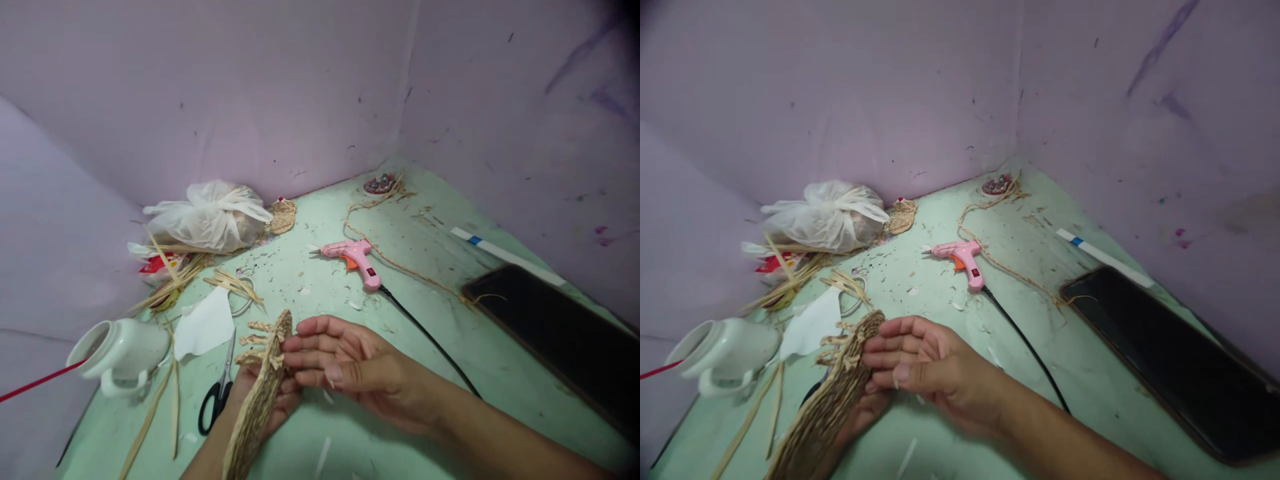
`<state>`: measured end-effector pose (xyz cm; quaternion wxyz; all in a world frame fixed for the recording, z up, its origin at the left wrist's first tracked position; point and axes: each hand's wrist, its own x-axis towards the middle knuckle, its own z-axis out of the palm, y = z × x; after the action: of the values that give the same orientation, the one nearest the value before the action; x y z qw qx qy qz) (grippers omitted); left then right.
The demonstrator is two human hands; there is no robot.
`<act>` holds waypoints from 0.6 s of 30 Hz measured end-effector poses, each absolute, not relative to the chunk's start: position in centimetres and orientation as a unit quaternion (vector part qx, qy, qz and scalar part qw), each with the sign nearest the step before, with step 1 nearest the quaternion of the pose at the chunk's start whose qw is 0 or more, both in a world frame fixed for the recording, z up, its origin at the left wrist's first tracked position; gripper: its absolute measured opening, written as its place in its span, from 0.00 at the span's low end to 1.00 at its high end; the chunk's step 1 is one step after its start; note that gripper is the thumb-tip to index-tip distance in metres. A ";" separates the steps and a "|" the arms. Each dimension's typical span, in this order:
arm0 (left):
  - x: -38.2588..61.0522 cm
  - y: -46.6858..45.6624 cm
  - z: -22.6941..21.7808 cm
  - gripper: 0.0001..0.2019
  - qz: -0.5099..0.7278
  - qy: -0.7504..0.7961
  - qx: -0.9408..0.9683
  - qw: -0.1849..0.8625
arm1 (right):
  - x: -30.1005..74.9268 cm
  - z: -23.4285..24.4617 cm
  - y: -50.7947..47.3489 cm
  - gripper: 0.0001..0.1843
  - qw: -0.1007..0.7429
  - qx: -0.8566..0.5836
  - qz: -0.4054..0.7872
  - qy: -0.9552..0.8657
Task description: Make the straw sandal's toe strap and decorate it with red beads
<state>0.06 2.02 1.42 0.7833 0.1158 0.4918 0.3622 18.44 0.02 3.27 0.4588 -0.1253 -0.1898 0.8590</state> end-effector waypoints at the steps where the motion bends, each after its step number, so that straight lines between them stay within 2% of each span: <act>1: 0.0 2.1 1.3 0.06 0.359 0.497 0.120 0.781 | 18.4 3.3 0.0 0.25 0.459 -0.124 0.859 -0.191; 6: -0.1 2.5 1.1 0.04 0.373 0.517 0.142 0.757 | 18.3 3.3 0.0 0.26 0.462 -0.132 0.852 -0.210; 9: 0.2 2.5 1.7 0.09 0.413 0.526 0.171 0.724 | 18.9 3.6 0.5 0.20 0.491 -0.260 0.784 -0.276; 13: 0.5 1.9 3.0 0.10 0.471 0.554 0.350 0.591 | 20.2 4.0 0.9 0.08 0.556 -0.544 0.453 -0.436; 15: 0.7 1.3 3.6 0.10 0.455 0.579 0.417 0.533 | 20.5 4.2 0.6 0.05 0.560 -0.563 0.303 -0.526; 18: 1.1 0.6 4.3 0.12 0.413 0.592 0.428 0.543 | 19.9 4.3 -0.2 0.06 0.539 -0.477 0.170 -0.674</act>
<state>1.10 0.60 4.35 0.5433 0.4282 0.5924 0.4129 19.93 -0.24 4.32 0.5385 -0.4767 -0.6737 0.1700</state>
